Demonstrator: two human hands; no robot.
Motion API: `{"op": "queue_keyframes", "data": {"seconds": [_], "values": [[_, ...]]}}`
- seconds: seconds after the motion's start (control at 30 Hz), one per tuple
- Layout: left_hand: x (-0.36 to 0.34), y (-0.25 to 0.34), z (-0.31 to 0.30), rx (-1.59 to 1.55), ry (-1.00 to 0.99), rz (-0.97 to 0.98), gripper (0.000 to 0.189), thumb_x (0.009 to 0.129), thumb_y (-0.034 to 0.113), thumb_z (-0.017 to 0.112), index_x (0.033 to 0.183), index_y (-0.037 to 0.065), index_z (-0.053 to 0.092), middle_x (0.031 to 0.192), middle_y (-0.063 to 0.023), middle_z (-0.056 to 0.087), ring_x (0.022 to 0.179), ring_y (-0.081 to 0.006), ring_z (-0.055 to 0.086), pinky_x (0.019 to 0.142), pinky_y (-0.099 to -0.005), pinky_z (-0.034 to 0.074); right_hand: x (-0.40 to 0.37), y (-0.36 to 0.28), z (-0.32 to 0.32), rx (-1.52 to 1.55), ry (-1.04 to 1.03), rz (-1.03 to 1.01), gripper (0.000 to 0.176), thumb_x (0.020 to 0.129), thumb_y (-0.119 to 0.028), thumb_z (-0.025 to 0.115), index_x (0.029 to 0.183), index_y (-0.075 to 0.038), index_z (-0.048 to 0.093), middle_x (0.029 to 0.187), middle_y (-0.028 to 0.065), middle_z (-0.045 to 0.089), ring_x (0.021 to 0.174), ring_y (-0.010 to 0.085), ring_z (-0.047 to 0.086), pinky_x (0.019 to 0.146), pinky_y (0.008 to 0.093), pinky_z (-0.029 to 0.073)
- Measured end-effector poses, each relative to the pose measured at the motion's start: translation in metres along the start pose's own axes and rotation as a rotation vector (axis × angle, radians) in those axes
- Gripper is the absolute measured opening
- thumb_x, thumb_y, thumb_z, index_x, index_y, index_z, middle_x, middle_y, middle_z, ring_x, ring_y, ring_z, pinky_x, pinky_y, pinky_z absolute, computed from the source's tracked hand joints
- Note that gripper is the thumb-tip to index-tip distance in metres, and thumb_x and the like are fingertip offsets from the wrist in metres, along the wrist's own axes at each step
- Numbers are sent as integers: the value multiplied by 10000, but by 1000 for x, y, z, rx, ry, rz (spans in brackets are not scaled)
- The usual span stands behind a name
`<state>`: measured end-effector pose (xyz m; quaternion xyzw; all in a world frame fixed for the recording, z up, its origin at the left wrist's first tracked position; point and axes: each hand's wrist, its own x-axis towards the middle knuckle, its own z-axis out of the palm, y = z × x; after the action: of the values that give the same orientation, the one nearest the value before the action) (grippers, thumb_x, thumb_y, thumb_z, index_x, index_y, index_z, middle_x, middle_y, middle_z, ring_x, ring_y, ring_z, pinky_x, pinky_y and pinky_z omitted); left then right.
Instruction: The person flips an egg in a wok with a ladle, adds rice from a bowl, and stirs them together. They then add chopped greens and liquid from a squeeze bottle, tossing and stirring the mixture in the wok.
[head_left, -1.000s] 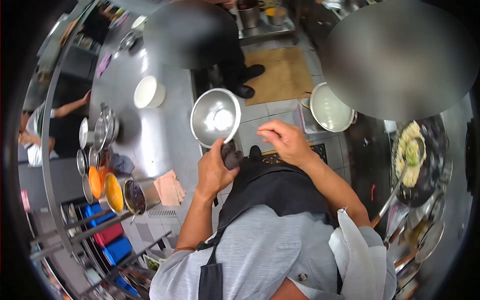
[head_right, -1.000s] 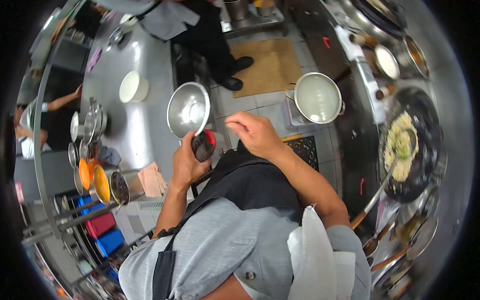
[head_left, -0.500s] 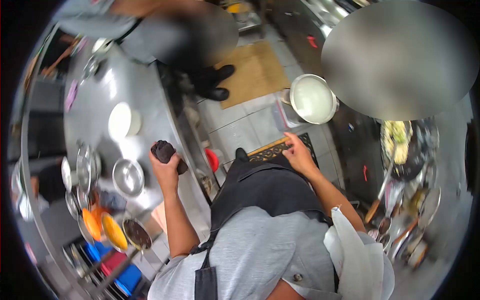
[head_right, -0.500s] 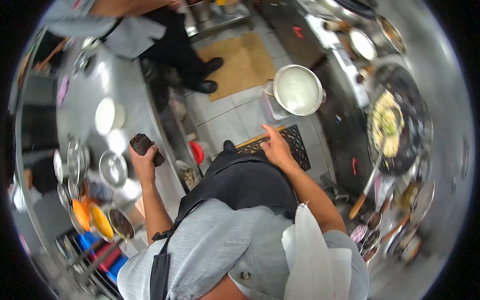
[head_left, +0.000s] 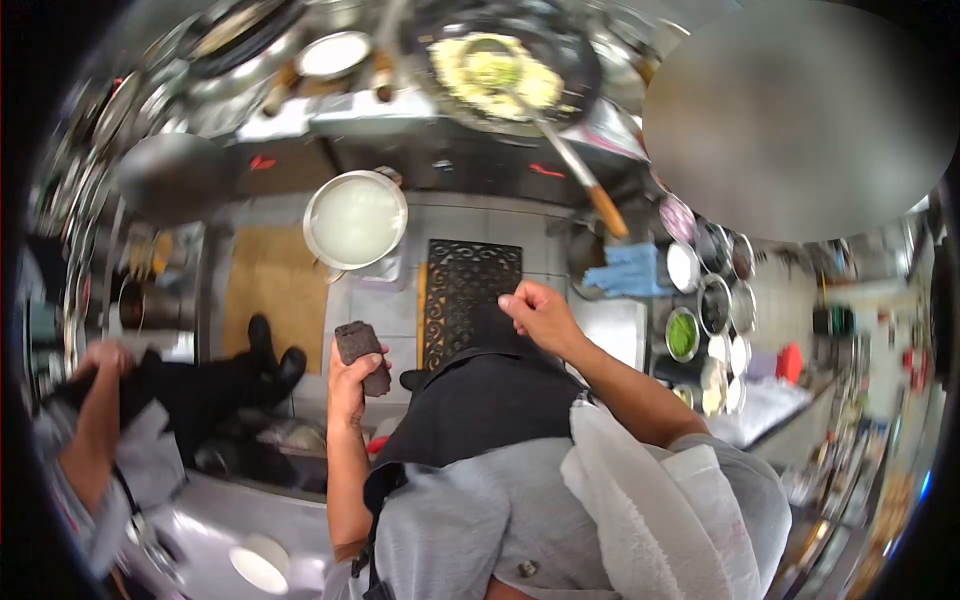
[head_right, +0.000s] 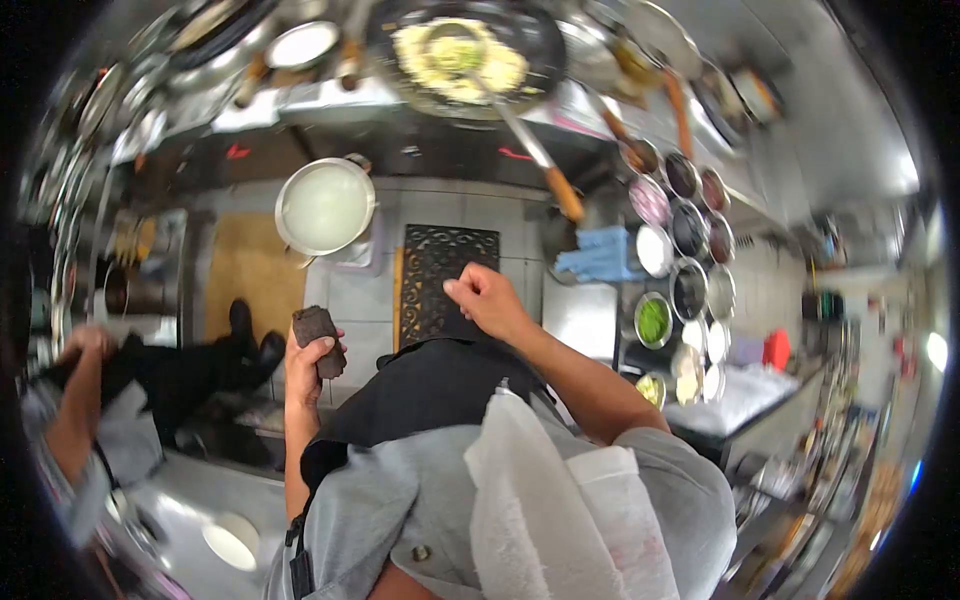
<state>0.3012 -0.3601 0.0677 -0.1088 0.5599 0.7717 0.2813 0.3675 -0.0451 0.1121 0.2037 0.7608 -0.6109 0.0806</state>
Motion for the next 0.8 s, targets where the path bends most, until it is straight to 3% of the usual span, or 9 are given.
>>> {"op": "queue_keyframes", "data": {"seconds": [0.13,0.2,0.27,0.37,0.4,0.5,0.7,0.8], "values": [[72,-94,-31,66,-41,-336,406,729,97,631,1117,54,520,871,-124,631,709,-248,638,620,-363,543,-18,0,-68,201,299,-51,244,929,-186,643,764,-72,504,633,-25,522,557,44,478,511,211,415],[87,-149,-64,179,25,-582,286,731,139,634,1002,62,582,810,-94,626,718,-263,641,629,-393,538,-24,7,-111,205,458,-208,201,905,-224,677,883,-54,573,742,-25,570,622,41,499,559,206,419],[83,-180,-73,391,93,-719,303,722,139,639,1007,54,580,818,-99,627,724,-264,641,634,-392,537,-37,7,-156,236,645,-295,197,897,-204,687,967,-48,589,796,-30,576,666,38,509,584,201,426],[72,-195,-63,766,95,-687,329,709,137,646,1016,42,579,831,-107,629,731,-266,641,643,-390,535,-70,10,-227,176,925,-383,239,891,-177,692,1067,-46,597,832,-38,573,724,33,506,623,194,434],[70,-196,-60,861,86,-661,338,704,137,648,1019,37,578,835,-109,630,734,-267,641,646,-390,535,-85,12,-248,138,966,-358,231,922,-187,647,1087,-37,587,919,-2,612,779,74,583,663,220,489],[75,-192,-45,1069,47,-594,363,691,136,655,1028,25,576,848,-117,631,742,-269,641,654,-388,533,-123,36,-294,119,1067,-280,185,934,-174,632,1054,-35,610,909,-1,623,780,72,580,676,216,485],[108,-177,-19,1290,-13,-510,415,665,134,669,1046,1,572,874,-132,635,758,-273,641,671,-385,529,-185,96,-311,113,1384,-135,204,904,-165,671,1042,-27,611,832,-11,607,712,55,535,634,210,445],[133,-166,0,1357,-43,-452,441,651,132,676,1055,-12,570,887,-139,637,766,-275,641,680,-384,527,-219,131,-302,82,1548,-119,352,898,-183,673,1169,-5,537,976,57,597,867,115,566,755,265,473]]}}
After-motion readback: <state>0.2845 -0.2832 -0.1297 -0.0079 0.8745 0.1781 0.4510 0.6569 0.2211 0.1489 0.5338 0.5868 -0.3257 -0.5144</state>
